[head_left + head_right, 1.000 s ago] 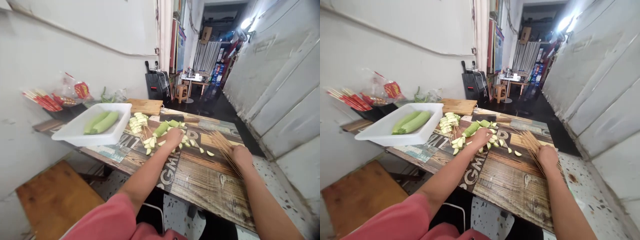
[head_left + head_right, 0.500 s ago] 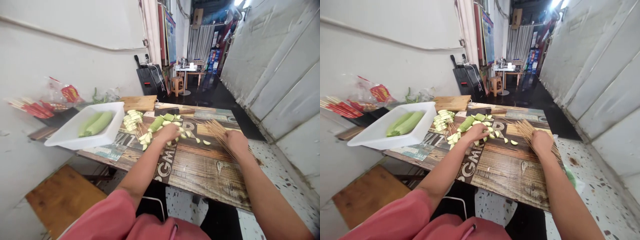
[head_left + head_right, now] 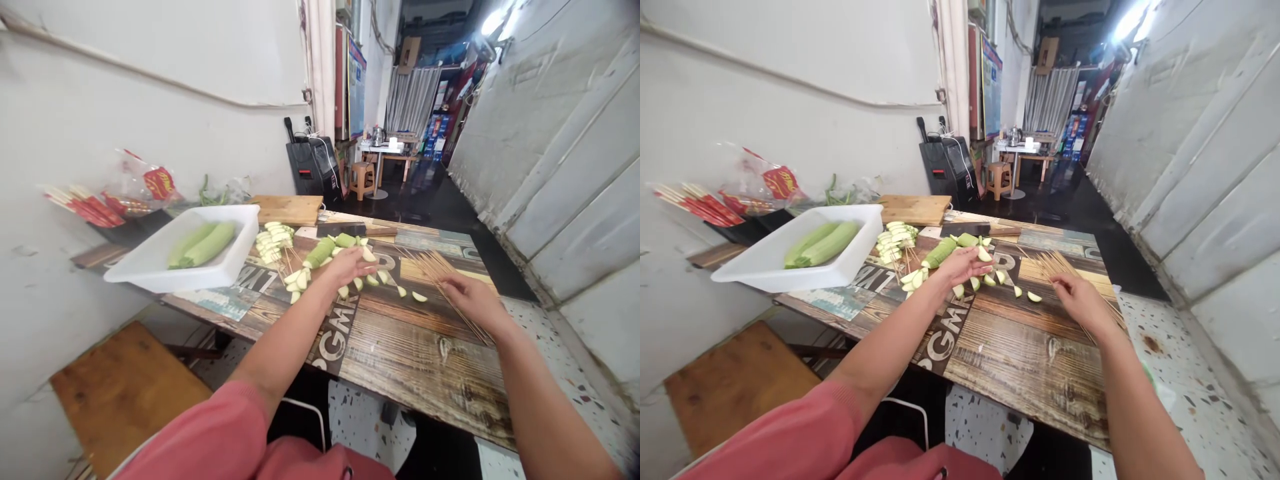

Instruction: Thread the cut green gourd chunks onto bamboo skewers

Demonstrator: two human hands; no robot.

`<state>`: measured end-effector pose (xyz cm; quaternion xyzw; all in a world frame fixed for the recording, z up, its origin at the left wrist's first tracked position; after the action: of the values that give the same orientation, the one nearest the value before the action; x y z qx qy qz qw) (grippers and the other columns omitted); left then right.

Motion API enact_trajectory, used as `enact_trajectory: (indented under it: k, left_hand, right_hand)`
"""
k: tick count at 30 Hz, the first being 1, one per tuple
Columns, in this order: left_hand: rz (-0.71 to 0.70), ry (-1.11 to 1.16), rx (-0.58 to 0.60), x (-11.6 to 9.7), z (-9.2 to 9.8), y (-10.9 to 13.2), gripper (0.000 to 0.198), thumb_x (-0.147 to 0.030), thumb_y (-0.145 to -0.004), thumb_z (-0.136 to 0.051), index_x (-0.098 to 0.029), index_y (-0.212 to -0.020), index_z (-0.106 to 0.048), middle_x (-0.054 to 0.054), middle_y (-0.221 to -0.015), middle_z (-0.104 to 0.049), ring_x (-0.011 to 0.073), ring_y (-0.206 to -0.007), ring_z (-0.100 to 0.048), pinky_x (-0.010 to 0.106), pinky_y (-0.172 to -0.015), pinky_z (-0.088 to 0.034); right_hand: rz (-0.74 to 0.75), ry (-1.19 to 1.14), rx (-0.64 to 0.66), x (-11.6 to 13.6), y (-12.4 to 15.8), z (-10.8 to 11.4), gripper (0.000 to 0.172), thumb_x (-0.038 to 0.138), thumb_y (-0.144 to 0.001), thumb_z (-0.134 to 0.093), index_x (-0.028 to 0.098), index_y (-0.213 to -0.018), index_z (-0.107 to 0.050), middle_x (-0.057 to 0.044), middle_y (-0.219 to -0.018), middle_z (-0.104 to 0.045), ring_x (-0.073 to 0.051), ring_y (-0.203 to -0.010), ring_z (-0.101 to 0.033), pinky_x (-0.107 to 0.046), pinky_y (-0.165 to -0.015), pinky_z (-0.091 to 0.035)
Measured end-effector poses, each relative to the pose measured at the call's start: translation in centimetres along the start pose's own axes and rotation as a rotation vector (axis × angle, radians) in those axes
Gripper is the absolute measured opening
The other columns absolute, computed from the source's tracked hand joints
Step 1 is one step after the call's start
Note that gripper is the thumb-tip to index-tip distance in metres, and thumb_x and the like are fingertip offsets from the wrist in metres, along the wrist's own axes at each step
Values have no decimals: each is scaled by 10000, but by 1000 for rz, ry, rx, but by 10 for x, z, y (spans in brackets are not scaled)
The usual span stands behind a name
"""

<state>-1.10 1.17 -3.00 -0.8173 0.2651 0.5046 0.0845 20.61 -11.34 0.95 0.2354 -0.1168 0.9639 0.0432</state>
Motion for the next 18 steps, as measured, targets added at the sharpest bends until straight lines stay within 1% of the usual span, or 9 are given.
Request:
enact_trajectory:
  k: [2, 4, 7, 9, 11, 13, 15, 16, 18]
  left_hand:
    - [49, 34, 7, 5, -1, 0, 122, -213, -858, -497, -100, -838, -539, 107, -850, -622, 172, -790, -646, 319, -738, -514]
    - [76, 32, 5, 8, 0, -1, 123, -200, -860, -489, -100, -870, -560, 96, -806, -624, 133, -691, -634, 232, -616, -508]
    - [123, 66, 18, 13, 2, -3, 139, -174, -863, -474, -102, -921, -577, 83, -749, -620, 66, -529, -550, 140, -449, -415]
    - [146, 101, 28, 15, 3, -4, 141, -130, -852, -481, -94, -947, -578, 94, -771, -626, 46, -505, -513, 126, -437, -393]
    - [136, 106, 16, 13, 6, -4, 151, -77, -830, -494, -88, -956, -577, 110, -820, -635, 43, -523, -511, 127, -454, -397]
    - [112, 90, -10, 10, 9, -4, 137, -46, -816, -500, -76, -920, -585, 121, -857, -639, 43, -537, -512, 132, -466, -399]
    - [97, 79, -35, 7, 11, -4, 99, -42, -814, -503, -56, -845, -596, 130, -870, -640, 41, -543, -507, 136, -473, -402]
    - [95, 77, -39, 6, 11, -4, 90, -44, -812, -508, -48, -805, -598, 132, -862, -639, 38, -542, -504, 135, -475, -403]
    - [96, 89, -35, 4, 9, -3, 84, -42, -802, -526, -48, -751, -593, 118, -820, -636, 31, -528, -497, 125, -462, -395]
  right_hand:
    - [46, -136, -62, 19, 2, -5, 289, 294, -782, -442, 185, -940, -659, -61, -921, -684, -191, -810, -625, -299, -731, -460]
    - [66, -193, -85, 34, 4, -12, 278, 301, -781, -456, 190, -915, -673, -62, -960, -684, -202, -880, -623, -318, -787, -460]
    - [76, -201, -103, 45, 6, -18, 294, 313, -795, -454, 189, -929, -684, -68, -987, -684, -209, -936, -618, -324, -826, -456]
    - [107, -185, -95, 49, 7, -21, 305, 309, -802, -445, 190, -955, -681, -67, -1003, -681, -206, -950, -615, -317, -833, -454]
    - [143, -170, -68, 51, 8, -24, 301, 302, -803, -444, 194, -955, -679, -63, -1000, -682, -202, -936, -619, -308, -820, -455]
    - [161, -172, -37, 53, 9, -29, 294, 309, -804, -442, 192, -934, -679, -63, -943, -692, -197, -866, -633, -294, -764, -464]
    - [146, -222, -3, 56, 10, -35, 305, 343, -807, -447, 176, -924, -674, -57, -783, -693, -183, -716, -633, -275, -654, -467]
    - [122, -277, 15, 57, 11, -39, 321, 365, -807, -449, 164, -929, -668, -42, -672, -668, -169, -618, -611, -262, -586, -455]
    - [57, -428, 50, 60, 13, -48, 367, 408, -805, -455, 138, -958, -649, 8, -485, -560, -134, -447, -516, -239, -467, -401]
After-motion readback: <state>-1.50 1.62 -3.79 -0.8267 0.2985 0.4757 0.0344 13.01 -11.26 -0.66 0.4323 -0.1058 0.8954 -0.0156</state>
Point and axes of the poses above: each hand's wrist, its own y-axis away from the middle knuckle, its own z-axis out of the back of the hand, x = y × z, the point moved 8 cm from there along -y, towards the middle knuckle
